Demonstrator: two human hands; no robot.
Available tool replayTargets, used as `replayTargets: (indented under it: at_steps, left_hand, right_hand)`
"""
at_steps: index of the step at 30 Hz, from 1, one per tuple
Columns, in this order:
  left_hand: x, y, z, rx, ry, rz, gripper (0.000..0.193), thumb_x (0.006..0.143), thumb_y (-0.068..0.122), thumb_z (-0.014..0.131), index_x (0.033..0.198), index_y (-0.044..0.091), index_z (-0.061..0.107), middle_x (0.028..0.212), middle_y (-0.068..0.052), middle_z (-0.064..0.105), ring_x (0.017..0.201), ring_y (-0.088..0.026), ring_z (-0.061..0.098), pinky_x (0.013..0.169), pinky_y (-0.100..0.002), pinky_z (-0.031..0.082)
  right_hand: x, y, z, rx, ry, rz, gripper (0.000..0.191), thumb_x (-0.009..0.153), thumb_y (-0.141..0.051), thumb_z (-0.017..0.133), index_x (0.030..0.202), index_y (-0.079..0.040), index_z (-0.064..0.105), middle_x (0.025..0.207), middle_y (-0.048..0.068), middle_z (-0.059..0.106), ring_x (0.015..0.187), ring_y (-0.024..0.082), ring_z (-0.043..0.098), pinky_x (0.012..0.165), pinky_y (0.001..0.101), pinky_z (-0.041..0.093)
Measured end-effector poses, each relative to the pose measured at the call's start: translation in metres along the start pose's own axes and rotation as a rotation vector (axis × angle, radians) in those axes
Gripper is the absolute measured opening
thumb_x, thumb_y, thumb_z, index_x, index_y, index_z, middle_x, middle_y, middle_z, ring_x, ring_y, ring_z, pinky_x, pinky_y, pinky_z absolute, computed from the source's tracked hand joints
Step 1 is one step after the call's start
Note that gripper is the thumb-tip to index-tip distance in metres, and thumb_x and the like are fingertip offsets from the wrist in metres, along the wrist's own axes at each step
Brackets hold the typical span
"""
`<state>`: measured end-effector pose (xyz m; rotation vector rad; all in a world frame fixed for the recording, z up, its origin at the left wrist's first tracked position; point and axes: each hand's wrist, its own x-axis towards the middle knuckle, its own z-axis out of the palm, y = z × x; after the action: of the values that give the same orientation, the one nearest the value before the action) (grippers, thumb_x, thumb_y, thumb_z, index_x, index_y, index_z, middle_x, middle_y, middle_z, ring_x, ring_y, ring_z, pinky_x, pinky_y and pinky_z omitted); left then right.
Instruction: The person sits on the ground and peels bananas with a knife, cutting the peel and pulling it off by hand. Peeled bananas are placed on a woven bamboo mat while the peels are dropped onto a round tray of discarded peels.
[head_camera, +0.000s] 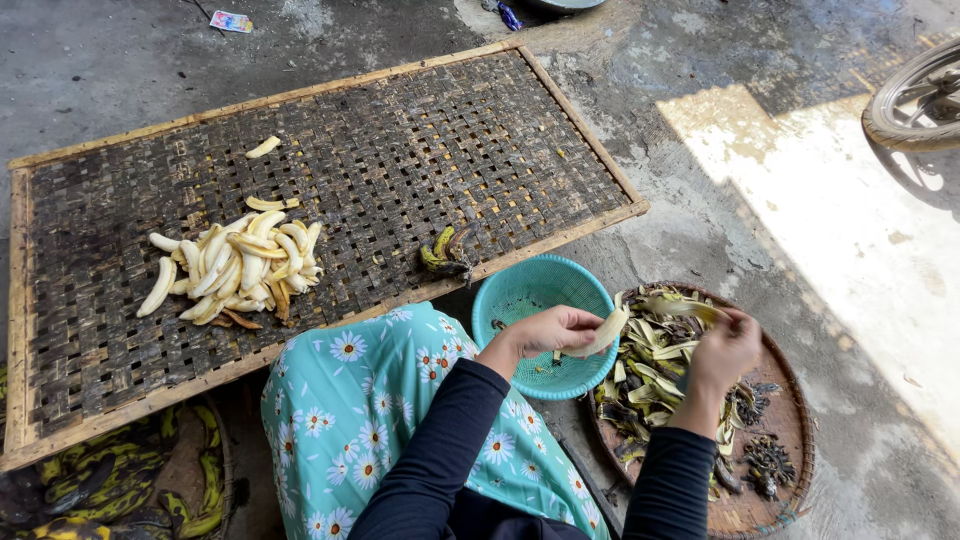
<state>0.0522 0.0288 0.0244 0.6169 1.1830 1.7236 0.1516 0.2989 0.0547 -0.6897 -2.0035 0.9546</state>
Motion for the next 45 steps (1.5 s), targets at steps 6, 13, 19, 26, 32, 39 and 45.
replayTargets:
  at_steps: [6, 13, 19, 26, 32, 39, 45]
  left_hand:
    - [0.021, -0.017, -0.002, 0.065, 0.202, 0.11, 0.037, 0.104, 0.017, 0.058, 0.138, 0.004, 0.065, 0.122, -0.003, 0.074, 0.106, -0.009, 0.068, 0.094, -0.027, 0.053]
    - [0.023, -0.019, 0.026, 0.564, 0.794, 0.299, 0.025, 0.101, 0.016, 0.059, 0.117, 0.008, 0.075, 0.098, -0.013, 0.079, 0.089, -0.022, 0.076, 0.076, -0.035, 0.06]
    - [0.007, 0.003, 0.018, 0.602, 0.783, 0.296, 0.021, 0.1, 0.019, 0.062, 0.115, 0.009, 0.074, 0.098, -0.015, 0.077, 0.09, -0.026, 0.077, 0.076, -0.036, 0.06]
    - [0.002, -0.004, -0.004, 0.41, 0.351, 0.043, 0.062, 0.085, 0.012, 0.084, 0.139, 0.011, 0.053, 0.124, -0.008, 0.067, 0.103, -0.019, 0.069, 0.086, -0.035, 0.058]
    - [0.02, -0.013, -0.012, -0.526, 0.549, 0.24, 0.041, 0.1, 0.015, 0.068, 0.133, 0.0, 0.05, 0.117, -0.009, 0.067, 0.107, -0.019, 0.069, 0.086, -0.036, 0.064]
    - [0.004, 0.004, -0.016, -0.349, 0.515, 0.321, 0.044, 0.098, 0.022, 0.068, 0.138, 0.008, 0.055, 0.117, -0.003, 0.066, 0.106, -0.015, 0.07, 0.091, -0.035, 0.062]
    - [-0.012, 0.02, -0.019, -0.169, 0.279, 0.38, 0.053, 0.099, 0.02, 0.07, 0.148, 0.011, 0.054, 0.118, -0.005, 0.069, 0.102, -0.013, 0.068, 0.091, -0.034, 0.061]
  right_hand:
    - [-0.011, -0.023, -0.037, 0.117, -0.052, 0.458, 0.048, 0.088, -0.001, 0.069, 0.135, -0.006, 0.055, 0.108, -0.004, 0.057, 0.069, 0.004, 0.059, 0.057, 0.0194, 0.053]
    - [-0.078, -0.092, 0.058, 0.498, -0.558, 0.405, 0.03, 0.088, -0.016, 0.078, 0.11, -0.004, 0.06, 0.077, -0.003, 0.059, 0.043, 0.006, 0.047, 0.035, 0.0242, 0.035]
    - [-0.083, -0.09, 0.079, 0.548, -0.518, 0.338, 0.026, 0.09, -0.013, 0.081, 0.106, -0.003, 0.064, 0.078, 0.002, 0.064, 0.046, 0.006, 0.049, 0.038, 0.0233, 0.034]
    - [-0.074, -0.096, 0.065, 0.771, -0.408, 0.353, 0.023, 0.094, -0.008, 0.073, 0.112, -0.005, 0.06, 0.087, 0.001, 0.067, 0.056, 0.004, 0.055, 0.043, 0.0221, 0.041]
    - [-0.082, -0.108, 0.068, 0.763, -0.404, 0.324, 0.022, 0.092, -0.006, 0.071, 0.113, -0.006, 0.063, 0.084, 0.0, 0.069, 0.052, 0.004, 0.052, 0.041, 0.0219, 0.04]
    - [-0.094, -0.097, 0.072, 0.525, -0.538, 0.166, 0.014, 0.095, -0.01, 0.075, 0.107, -0.002, 0.073, 0.067, -0.001, 0.062, 0.048, 0.003, 0.049, 0.043, 0.021, 0.034]
    - [-0.074, -0.091, 0.055, 0.512, -0.769, 0.306, 0.015, 0.092, -0.008, 0.072, 0.104, 0.001, 0.072, 0.079, -0.001, 0.072, 0.05, 0.004, 0.052, 0.041, 0.0226, 0.036]
